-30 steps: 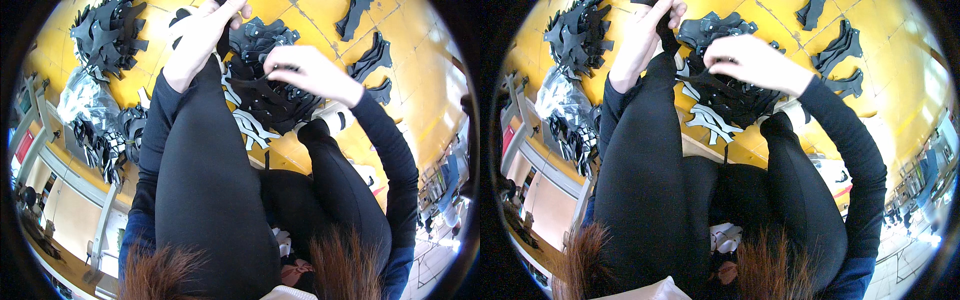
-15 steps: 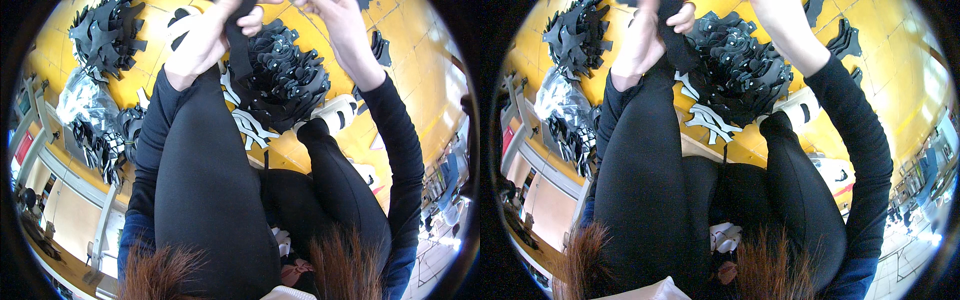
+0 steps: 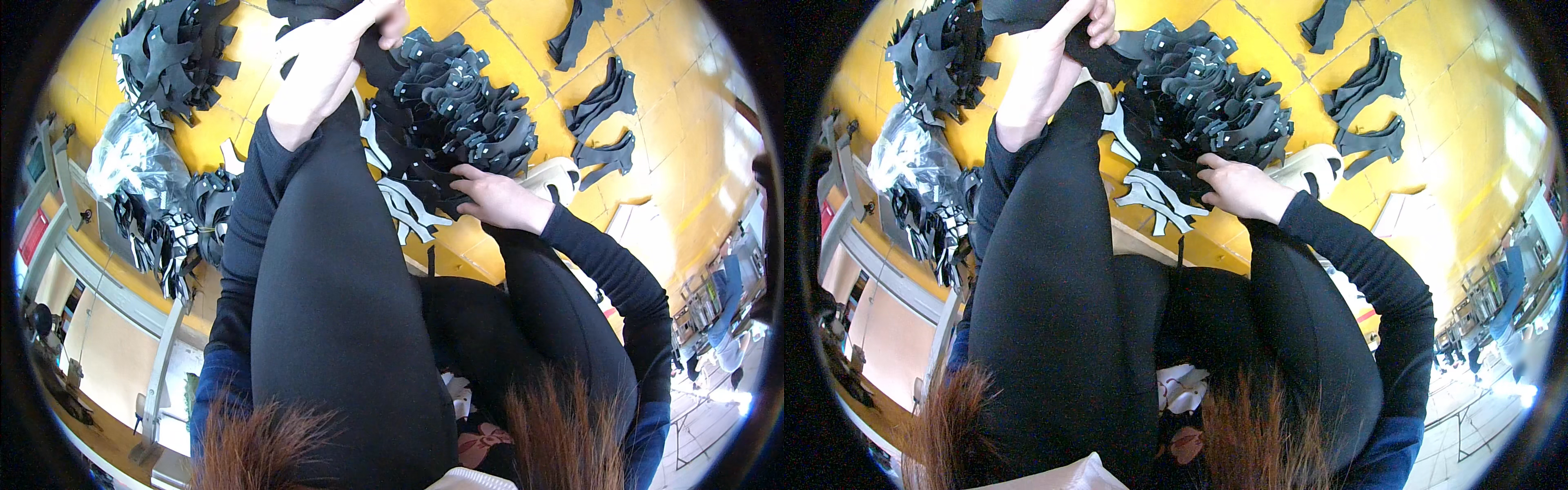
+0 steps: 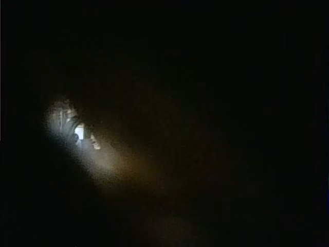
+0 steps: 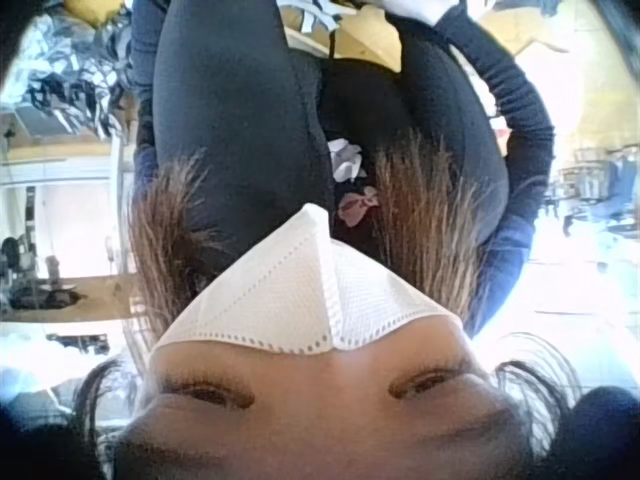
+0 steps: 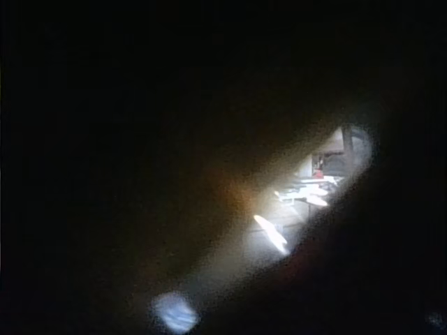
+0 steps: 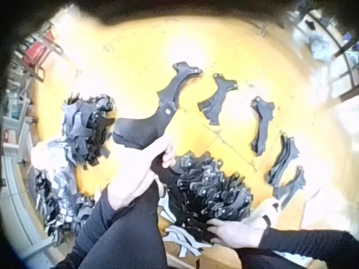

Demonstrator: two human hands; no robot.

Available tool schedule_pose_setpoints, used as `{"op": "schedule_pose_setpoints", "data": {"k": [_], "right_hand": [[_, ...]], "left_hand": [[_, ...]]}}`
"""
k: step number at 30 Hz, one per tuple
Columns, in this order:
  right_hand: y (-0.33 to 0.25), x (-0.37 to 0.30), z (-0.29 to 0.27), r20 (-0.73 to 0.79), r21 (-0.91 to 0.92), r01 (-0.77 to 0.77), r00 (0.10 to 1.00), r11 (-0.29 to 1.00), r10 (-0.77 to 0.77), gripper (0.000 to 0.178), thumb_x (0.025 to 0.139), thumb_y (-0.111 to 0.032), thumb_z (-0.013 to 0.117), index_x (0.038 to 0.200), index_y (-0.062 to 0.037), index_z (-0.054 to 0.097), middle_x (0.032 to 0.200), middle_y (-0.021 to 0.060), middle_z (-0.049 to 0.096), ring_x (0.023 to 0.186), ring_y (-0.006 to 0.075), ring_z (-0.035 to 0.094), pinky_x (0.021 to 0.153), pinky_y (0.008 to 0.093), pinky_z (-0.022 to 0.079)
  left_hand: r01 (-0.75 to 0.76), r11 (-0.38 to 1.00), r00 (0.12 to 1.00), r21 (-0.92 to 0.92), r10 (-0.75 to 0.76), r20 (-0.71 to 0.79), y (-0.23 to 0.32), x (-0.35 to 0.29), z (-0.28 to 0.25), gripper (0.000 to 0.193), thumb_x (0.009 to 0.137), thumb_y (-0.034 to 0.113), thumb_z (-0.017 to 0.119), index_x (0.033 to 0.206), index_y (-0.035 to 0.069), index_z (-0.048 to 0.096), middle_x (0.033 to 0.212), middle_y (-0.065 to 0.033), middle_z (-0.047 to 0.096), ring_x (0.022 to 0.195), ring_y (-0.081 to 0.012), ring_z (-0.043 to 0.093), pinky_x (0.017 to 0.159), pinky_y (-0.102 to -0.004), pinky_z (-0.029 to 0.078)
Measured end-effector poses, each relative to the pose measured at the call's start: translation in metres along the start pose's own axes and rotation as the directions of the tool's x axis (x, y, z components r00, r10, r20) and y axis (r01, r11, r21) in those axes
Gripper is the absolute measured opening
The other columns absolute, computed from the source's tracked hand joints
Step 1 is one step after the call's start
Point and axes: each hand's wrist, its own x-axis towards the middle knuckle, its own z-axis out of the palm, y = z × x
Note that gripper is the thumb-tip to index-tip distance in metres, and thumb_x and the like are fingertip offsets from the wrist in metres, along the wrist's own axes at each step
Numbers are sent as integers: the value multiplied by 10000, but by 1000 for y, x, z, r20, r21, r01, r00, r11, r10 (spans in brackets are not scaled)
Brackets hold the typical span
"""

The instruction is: The person sits on the floor and sorts black rubber parts by picking them up, inspecting them, and placing them into a pile. The person handles the parts one at a time, occasionally moving them between hands.

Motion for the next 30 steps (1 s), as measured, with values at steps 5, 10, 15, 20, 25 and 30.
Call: {"op": "schedule_pose_setpoints", "data": {"k": [5, 10, 15, 20, 25, 30], "right_hand": [[-9, -1, -25, -5, 92, 82, 997, 992, -82, 256, 901, -219, 627, 999, -3, 722, 1101, 118, 673, 984, 314, 673, 845, 405, 538], [-66, -12, -120, 107, 350, 99, 984, 932, -144, 223, 937, -149, 608, 961, 35, 732, 1033, 137, 710, 882, 239, 686, 801, 313, 522], [-80, -19, -178, -343, 469, 425, 895, 774, -284, 219, 960, -203, 645, 914, -18, 752, 994, 67, 713, 976, 143, 641, 854, 275, 496], [-95, -16, -209, -477, 368, 108, 875, 923, 87, 289, 976, -167, 623, 1238, -52, 662, 950, 11, 673, 875, 72, 599, 789, 221, 471], [-96, 4, -200, -494, 609, 143, 838, 780, 232, 250, 967, -194, 636, 1152, -38, 698, 923, 32, 678, 862, 82, 613, 747, 241, 488], [-39, 18, -154, -542, 383, 329, 837, 863, -78, 281, 977, -253, 619, 1137, -38, 703, 919, 30, 697, 824, 106, 611, 761, 252, 492]], "left_hand": [[1, 998, 999, 66, -4, 42, -5, 5, -1, 88, 977, 88, 599, 939, 9, 602, 814, -36, 572, 731, -118, 536, 656, -243, 430], [-284, 918, 958, 276, 259, 123, -25, -7, -12, 220, 1016, 172, 553, 1049, -32, 627, 920, -82, 655, 767, -118, 570, 694, -229, 444], [129, 973, 977, 189, -158, 144, 9, -5, 13, 574, 1068, 460, 390, 1213, -58, 592, 980, -134, 697, 776, -140, 598, 729, -254, 474], [-69, 980, 937, -188, 129, 325, 1, -3, 11, 765, 1029, 618, 281, 1356, -48, 470, 1100, -202, 675, 836, -267, 697, 662, -303, 547], [-52, 990, 996, -133, 60, 64, 13, -2, 21, 558, 1065, 479, 345, 1247, -16, 525, 953, -128, 653, 704, -199, 600, 620, -298, 489], [-225, 974, 971, 20, 223, 82, 6, -2, 18, 179, 931, 55, 643, 1087, -2, 578, 794, -47, 558, 691, -141, 529, 670, -290, 460]]}}
